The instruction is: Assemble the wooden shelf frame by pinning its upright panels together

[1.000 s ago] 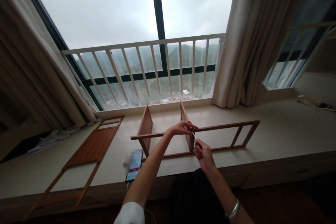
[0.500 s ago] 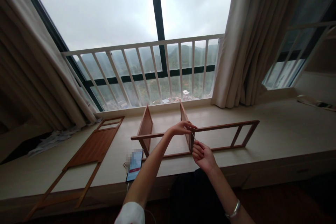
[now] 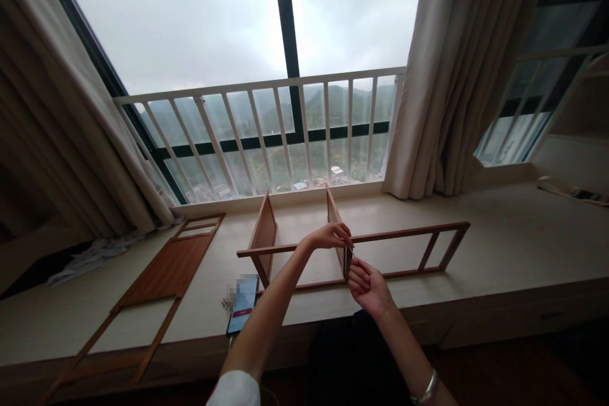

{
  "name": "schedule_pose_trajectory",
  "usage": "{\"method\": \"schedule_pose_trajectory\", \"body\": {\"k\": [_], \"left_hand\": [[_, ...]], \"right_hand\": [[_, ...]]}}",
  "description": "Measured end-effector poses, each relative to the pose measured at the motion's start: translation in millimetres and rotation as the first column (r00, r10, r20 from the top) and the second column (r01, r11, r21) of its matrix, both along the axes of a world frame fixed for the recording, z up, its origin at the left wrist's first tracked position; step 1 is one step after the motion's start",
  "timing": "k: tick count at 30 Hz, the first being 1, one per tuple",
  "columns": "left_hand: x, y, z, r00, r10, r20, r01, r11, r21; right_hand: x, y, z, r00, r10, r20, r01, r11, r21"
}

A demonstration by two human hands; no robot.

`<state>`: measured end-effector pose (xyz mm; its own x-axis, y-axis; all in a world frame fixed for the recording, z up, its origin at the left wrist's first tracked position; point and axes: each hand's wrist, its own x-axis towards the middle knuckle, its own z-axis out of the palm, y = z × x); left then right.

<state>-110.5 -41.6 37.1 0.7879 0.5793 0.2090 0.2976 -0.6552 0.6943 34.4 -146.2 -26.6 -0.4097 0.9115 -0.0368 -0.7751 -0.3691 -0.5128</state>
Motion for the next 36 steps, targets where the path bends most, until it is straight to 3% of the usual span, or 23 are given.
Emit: {"method": "schedule_pose_trajectory", "body": {"k": [7,10,12,14,17,20,21,23,28,36], "left_hand": [[0,2,-1.7,1.0,-0.005,0.003,0.005,1.0,-0.008],[0,2,-1.7,1.0,0.011,-0.009,-0.011,1.0,-0.007],[-1,2,-2.4,1.0,0.018,-0.014,-0.018,1.0,-0.002],[-1,2,-3.4,1.0,0.023,-0.012,-0.023,1.0,0.005],[-1,3,-4.7,1.0,0.027,-0.004,-0.027,1.0,0.014],[-2,2,-5.2,1.0,0.013,0.006,-0.013,1.0,0.019],[-2,2,-5.2,1.0,0.015,0.006,-0.015,1.0,0.02],[-1,2,-5.2,1.0,0.027,0.002,-0.028,0.999,0.021],[-1,2,-5.8,1.0,0.03,0.006,-0.03,0.999,0.019],[-1,1,-5.6,0.999,0.007,0.033,-0.009,0.999,0.043]], "right_hand": [[-3,-2,-0.3,0.999,0.015,0.049,-0.016,1.0,0.021],[-4,-1,-4.6,0.978,-0.022,0.206,0.015,0.999,0.033],[-4,-1,-6.8,0.915,-0.109,0.389,0.091,0.994,0.065],[-4,-3,-6.4,0.764,-0.23,0.603,0.168,0.973,0.158],[-1,-11,0.3,0.353,-0.461,0.814,0.191,0.887,0.42],[2,-18,10.2,-0.108,-0.602,0.791,0.065,0.79,0.61],[2,-20,13.1,-0.222,-0.612,0.759,0.012,0.776,0.63],[2,-22,17.8,-0.374,-0.615,0.694,-0.075,0.766,0.639],[0,-22,24.1,-0.551,-0.626,0.552,-0.204,0.743,0.638],[-1,-22,31.7,-0.621,-0.629,0.467,-0.282,0.736,0.616]]}}
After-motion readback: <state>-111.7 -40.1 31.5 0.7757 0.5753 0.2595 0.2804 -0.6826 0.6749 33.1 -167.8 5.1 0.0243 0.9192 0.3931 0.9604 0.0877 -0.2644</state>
